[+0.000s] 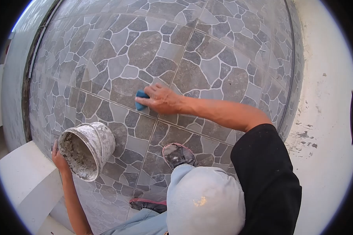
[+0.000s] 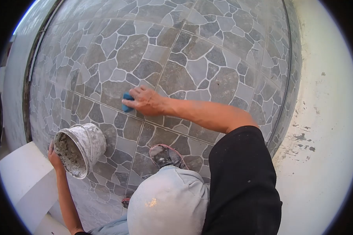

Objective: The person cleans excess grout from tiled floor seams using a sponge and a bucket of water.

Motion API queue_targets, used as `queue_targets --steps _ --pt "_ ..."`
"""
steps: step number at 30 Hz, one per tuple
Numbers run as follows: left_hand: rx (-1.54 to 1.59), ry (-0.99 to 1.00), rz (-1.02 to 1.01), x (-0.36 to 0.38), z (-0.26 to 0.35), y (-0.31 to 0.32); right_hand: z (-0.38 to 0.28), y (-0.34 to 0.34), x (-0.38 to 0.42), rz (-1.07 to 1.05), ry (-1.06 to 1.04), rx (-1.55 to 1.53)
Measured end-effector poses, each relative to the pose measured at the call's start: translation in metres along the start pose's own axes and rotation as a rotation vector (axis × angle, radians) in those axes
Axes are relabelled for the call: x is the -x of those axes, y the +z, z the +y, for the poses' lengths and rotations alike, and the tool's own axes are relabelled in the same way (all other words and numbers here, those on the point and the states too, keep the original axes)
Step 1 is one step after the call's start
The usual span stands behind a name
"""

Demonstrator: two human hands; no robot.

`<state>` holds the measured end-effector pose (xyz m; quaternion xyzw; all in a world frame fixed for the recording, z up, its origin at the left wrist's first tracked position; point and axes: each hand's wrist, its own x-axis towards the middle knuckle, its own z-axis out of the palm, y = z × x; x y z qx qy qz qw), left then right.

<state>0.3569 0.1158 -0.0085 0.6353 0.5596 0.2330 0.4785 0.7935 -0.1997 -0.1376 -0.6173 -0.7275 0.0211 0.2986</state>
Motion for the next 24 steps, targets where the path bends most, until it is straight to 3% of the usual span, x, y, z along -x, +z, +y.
queue_targets --steps 1,3,5,8,11,13,14,16,17,20,22,24 --pt "0.021 0.017 0.007 0.001 0.000 0.002 0.051 -0.016 -0.006 0.093 0.123 0.147" --pt "-0.011 0.021 0.035 0.002 0.005 0.005 0.165 -0.064 -0.007 0.260 0.588 0.541" --pt "0.006 0.006 0.018 0.004 0.007 0.007 0.248 -0.113 0.005 0.267 1.111 0.781" --pt "-0.065 0.044 0.020 0.004 0.008 0.008 0.235 -0.157 0.013 0.323 1.087 0.953" --pt "-0.134 0.063 0.006 0.007 0.013 0.011 0.131 -0.131 0.023 0.382 0.750 0.481" --pt "-0.157 0.056 0.005 0.004 0.011 0.009 0.029 -0.079 0.043 0.264 0.565 0.175" --pt "-0.177 0.054 -0.004 0.004 0.010 0.005 -0.018 -0.059 0.060 0.078 0.458 0.035" --pt "-0.098 0.021 -0.015 -0.002 0.009 0.002 -0.041 -0.039 0.077 0.013 0.336 -0.019" --pt "-0.011 -0.015 -0.022 -0.001 0.004 0.002 -0.042 -0.034 0.083 -0.058 0.207 -0.069" --pt "-0.216 0.088 0.034 -0.006 -0.002 -0.002 0.079 -0.071 0.053 0.180 0.497 0.383" --pt "-0.237 0.096 0.046 -0.007 0.000 -0.004 0.176 -0.090 0.032 0.245 0.823 0.633" --pt "-0.289 0.112 0.027 -0.006 -0.001 -0.005 0.221 -0.097 0.014 0.293 0.789 0.686"
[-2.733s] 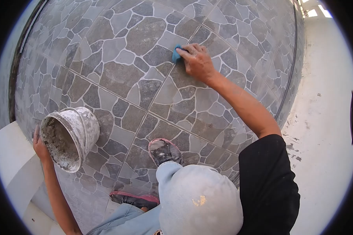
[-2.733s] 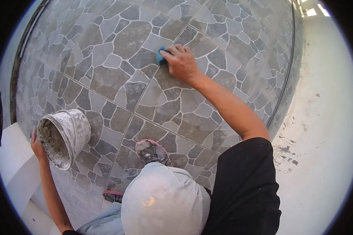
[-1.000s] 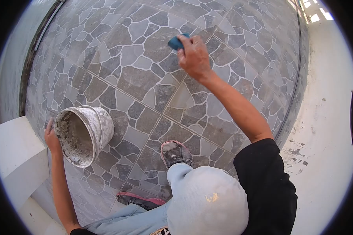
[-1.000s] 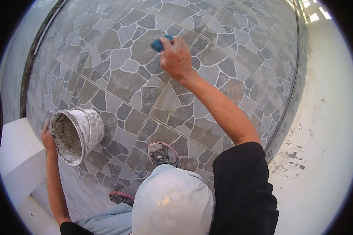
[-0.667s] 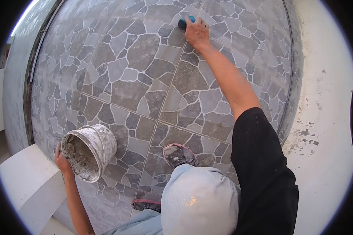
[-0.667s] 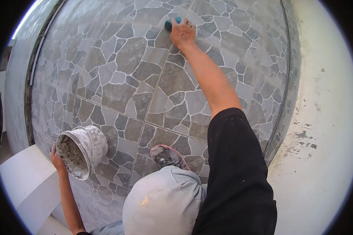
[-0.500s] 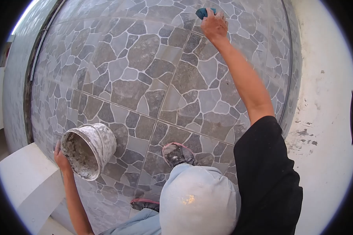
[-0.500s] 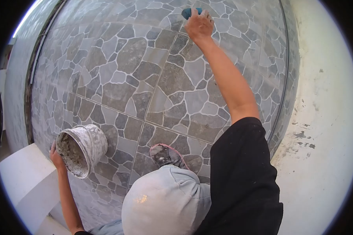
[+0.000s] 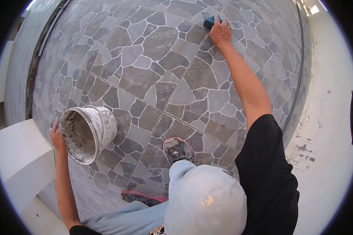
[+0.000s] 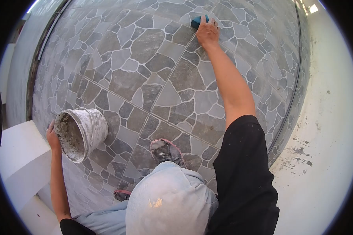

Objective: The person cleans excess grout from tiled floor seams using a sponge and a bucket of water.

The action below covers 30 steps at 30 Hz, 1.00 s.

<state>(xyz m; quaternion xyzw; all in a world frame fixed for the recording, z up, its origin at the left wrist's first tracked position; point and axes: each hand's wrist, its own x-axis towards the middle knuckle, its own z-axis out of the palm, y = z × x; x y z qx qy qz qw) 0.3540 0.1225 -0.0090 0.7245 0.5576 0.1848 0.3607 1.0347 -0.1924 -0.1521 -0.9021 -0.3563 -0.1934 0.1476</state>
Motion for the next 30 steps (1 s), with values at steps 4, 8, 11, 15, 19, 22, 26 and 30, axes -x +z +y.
queue_targets --steps 4,8,11,15,19,22,26,30 --pt "0.009 -0.050 0.051 0.001 0.001 0.001 -0.075 0.008 0.014 0.019 -0.069 -0.184" --pt "0.134 -0.101 0.016 -0.002 -0.013 -0.003 -0.185 -0.062 0.147 -0.263 -0.593 -0.637" --pt "0.132 -0.077 0.016 -0.006 -0.020 -0.004 -0.183 -0.100 0.195 -0.582 -0.898 -0.775" --pt "0.062 -0.057 0.043 -0.004 -0.010 0.001 -0.102 -0.068 0.084 -0.190 -0.497 -0.415" --pt "-0.074 -0.034 0.094 -0.004 -0.011 -0.002 -0.055 -0.002 0.005 -0.035 0.109 -0.001" --pt "-0.106 -0.051 0.101 0.003 -0.005 -0.009 -0.105 -0.013 0.041 -0.036 -0.036 -0.179" --pt "0.009 -0.029 0.069 -0.006 -0.023 -0.005 -0.213 -0.087 0.183 -0.386 -0.722 -0.622" --pt "0.169 -0.082 0.020 -0.005 -0.015 -0.003 -0.193 -0.085 0.159 -0.439 -0.897 -0.735"
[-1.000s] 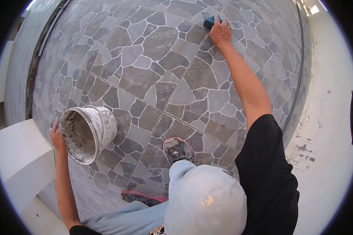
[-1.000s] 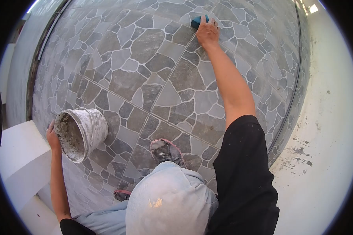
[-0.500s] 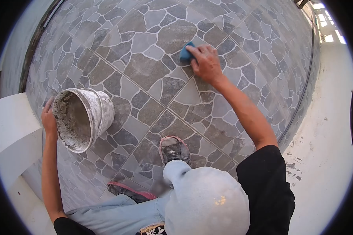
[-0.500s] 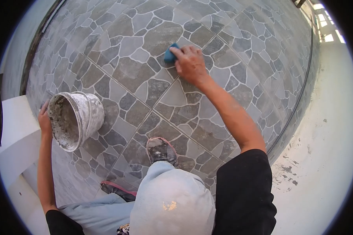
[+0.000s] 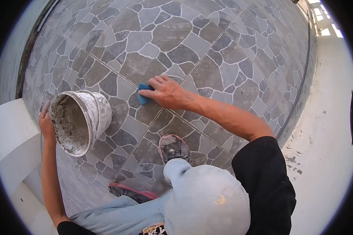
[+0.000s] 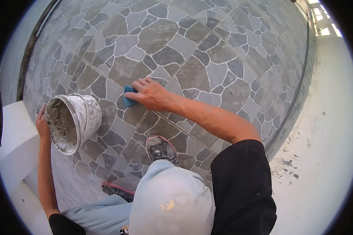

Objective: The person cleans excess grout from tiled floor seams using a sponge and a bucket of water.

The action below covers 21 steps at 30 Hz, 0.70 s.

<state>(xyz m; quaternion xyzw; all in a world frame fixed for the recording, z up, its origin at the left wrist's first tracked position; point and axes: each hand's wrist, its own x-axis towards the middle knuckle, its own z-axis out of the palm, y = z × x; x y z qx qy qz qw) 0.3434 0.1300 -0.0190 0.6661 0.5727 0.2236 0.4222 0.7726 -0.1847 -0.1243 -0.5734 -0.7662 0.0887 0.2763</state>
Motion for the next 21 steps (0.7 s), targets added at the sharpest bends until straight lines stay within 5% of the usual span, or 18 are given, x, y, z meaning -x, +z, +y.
queue_targets --steps 2,5,7,8,10,13,17,21 --pt "-0.135 0.037 0.018 0.010 0.014 0.005 0.091 -0.040 -0.007 0.202 0.228 0.236" --pt "-0.089 -0.013 0.013 0.011 0.018 0.008 0.239 -0.115 0.027 0.331 0.885 0.733" --pt "-0.141 0.024 0.028 0.016 0.026 0.011 0.268 -0.150 0.048 0.275 1.322 0.546" --pt "-0.188 0.052 0.044 0.018 0.029 0.013 0.264 -0.142 0.056 0.294 1.347 0.555" --pt "-0.114 0.108 -0.012 0.005 0.007 0.005 0.234 -0.126 0.073 0.343 0.977 0.813" --pt "0.052 0.060 -0.122 0.010 0.011 0.005 0.183 -0.132 0.137 0.241 0.869 0.673" --pt "0.053 0.005 -0.055 0.014 0.022 0.015 0.150 -0.178 0.288 0.240 1.299 0.765" --pt "0.049 -0.003 -0.073 0.014 0.030 0.019 0.143 -0.173 0.302 0.423 1.306 0.805"
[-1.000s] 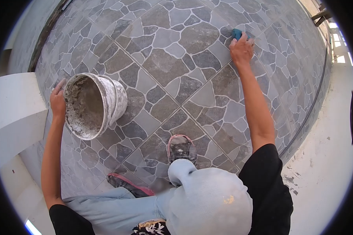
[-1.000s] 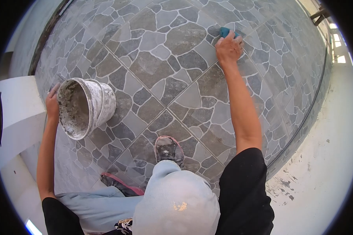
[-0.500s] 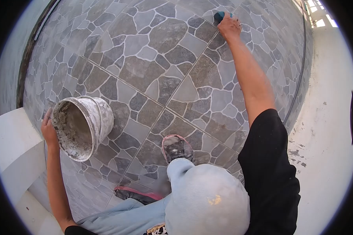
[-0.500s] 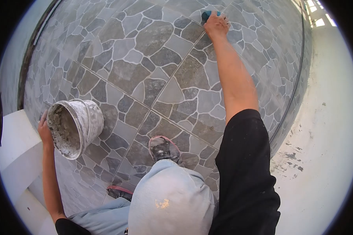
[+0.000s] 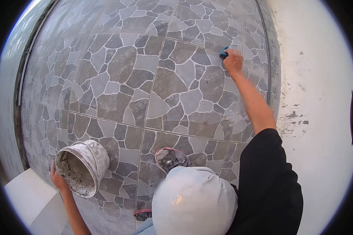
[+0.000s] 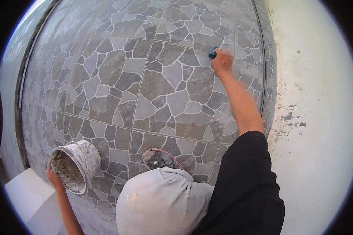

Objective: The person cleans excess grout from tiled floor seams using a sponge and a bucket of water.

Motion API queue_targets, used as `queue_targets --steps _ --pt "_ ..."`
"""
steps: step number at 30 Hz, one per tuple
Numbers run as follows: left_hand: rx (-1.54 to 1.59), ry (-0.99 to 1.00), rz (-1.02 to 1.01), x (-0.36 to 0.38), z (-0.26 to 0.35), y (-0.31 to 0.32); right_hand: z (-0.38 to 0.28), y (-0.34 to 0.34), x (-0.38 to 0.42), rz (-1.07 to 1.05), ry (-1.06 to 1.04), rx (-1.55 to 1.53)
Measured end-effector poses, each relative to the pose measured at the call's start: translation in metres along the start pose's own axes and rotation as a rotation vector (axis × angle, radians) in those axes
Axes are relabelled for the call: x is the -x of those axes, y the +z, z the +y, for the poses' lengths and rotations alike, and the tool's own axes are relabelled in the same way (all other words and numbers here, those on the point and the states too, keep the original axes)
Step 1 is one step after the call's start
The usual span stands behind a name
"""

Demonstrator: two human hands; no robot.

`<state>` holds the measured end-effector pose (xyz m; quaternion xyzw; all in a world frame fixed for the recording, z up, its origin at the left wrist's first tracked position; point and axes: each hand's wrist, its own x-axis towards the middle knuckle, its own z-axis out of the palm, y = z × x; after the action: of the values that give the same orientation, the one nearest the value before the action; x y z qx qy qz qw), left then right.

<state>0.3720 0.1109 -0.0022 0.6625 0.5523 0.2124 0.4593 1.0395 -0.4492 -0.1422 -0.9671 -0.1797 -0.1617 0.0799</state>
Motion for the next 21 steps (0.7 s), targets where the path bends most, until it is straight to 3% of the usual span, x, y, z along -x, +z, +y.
queue_targets --steps 3,5,6,7,9,14,16,18,21 --pt "-0.013 -0.004 -0.047 -0.007 -0.008 -0.008 -0.117 0.042 -0.020 0.181 -0.137 -0.225" --pt "-0.053 0.017 -0.070 0.000 0.002 -0.002 -0.196 0.060 -0.042 0.182 -0.235 -0.270" --pt "-0.081 0.026 -0.070 0.005 0.006 -0.001 -0.227 0.060 -0.053 0.066 -0.258 -0.246" --pt "-0.088 0.036 -0.079 0.004 0.006 -0.001 -0.229 0.057 -0.063 0.070 -0.243 -0.246" --pt "-0.187 0.069 -0.069 0.003 0.000 -0.009 -0.233 0.054 -0.068 -0.055 -0.406 -0.168" --pt "-0.063 0.000 -0.062 0.013 0.006 0.001 -0.071 0.011 -0.035 -0.191 -0.296 -0.129" --pt "-0.033 -0.022 -0.068 0.012 0.004 0.000 -0.065 0.012 -0.027 -0.213 -0.272 -0.119" --pt "-0.035 -0.053 -0.029 0.009 0.005 0.001 -0.082 0.021 -0.033 -0.122 -0.257 -0.135" --pt "-0.147 -0.022 -0.018 0.002 -0.005 -0.008 -0.184 0.047 -0.052 -0.014 -0.327 -0.236"
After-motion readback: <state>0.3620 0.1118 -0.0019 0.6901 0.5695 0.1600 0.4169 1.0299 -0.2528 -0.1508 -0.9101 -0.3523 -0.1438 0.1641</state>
